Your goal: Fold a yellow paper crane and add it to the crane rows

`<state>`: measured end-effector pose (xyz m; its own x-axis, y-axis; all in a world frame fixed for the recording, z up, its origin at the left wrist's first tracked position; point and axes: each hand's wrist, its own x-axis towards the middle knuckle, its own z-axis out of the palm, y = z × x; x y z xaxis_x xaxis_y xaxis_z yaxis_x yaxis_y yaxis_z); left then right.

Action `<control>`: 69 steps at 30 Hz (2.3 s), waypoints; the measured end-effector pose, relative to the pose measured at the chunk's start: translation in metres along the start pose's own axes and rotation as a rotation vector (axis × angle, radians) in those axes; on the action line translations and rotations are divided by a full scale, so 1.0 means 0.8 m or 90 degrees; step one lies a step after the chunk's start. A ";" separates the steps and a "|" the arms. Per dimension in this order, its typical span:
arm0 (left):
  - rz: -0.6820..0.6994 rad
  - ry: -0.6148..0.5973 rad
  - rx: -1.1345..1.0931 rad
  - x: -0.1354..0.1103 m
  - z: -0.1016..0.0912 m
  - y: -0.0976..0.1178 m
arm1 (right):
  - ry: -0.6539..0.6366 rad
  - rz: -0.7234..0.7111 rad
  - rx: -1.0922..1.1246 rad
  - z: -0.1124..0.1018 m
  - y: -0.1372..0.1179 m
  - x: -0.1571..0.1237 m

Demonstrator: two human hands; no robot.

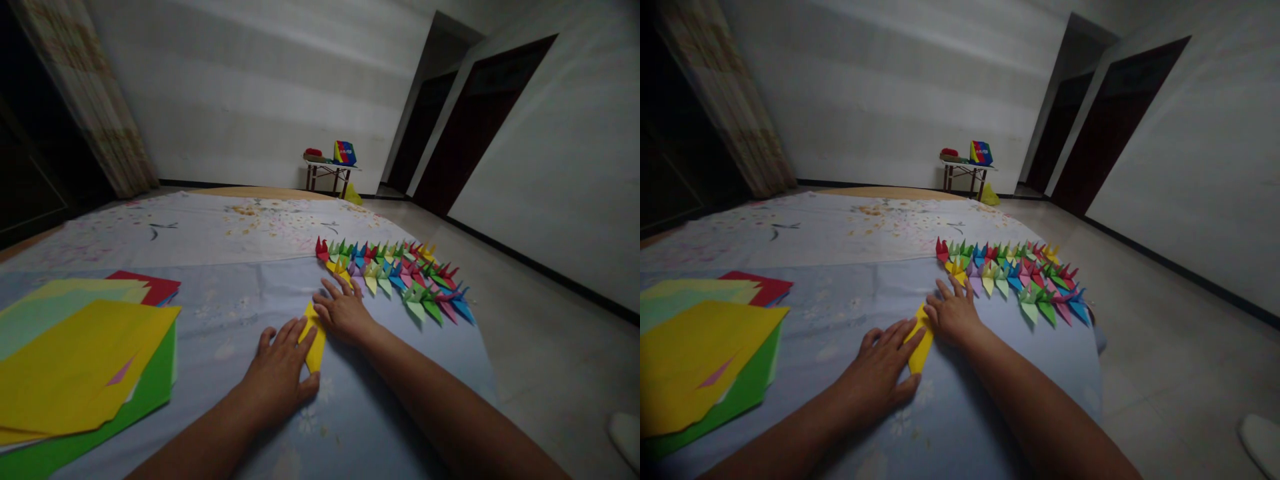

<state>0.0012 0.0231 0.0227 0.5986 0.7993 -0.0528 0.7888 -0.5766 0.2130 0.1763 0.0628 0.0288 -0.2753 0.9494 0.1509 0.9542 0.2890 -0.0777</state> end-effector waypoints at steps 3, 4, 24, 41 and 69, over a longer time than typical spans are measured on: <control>0.001 -0.007 0.007 -0.001 -0.002 0.001 | 0.003 -0.021 0.014 -0.003 0.004 -0.007; 0.000 -0.012 0.009 -0.001 -0.002 0.001 | -0.006 -0.035 0.022 -0.002 0.004 -0.011; 0.030 -0.021 0.077 -0.033 0.007 0.015 | -0.037 -0.023 0.042 0.014 0.005 -0.030; 0.014 -0.101 0.078 -0.040 -0.005 0.024 | -0.034 -0.028 0.055 0.014 0.005 -0.029; -0.027 0.098 0.075 -0.005 0.004 -0.001 | 0.041 -0.089 0.034 0.009 -0.001 -0.030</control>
<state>-0.0017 0.0201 0.0198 0.5427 0.8348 0.0922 0.8295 -0.5500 0.0969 0.1812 0.0408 0.0183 -0.3947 0.8904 0.2268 0.8992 0.4251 -0.1041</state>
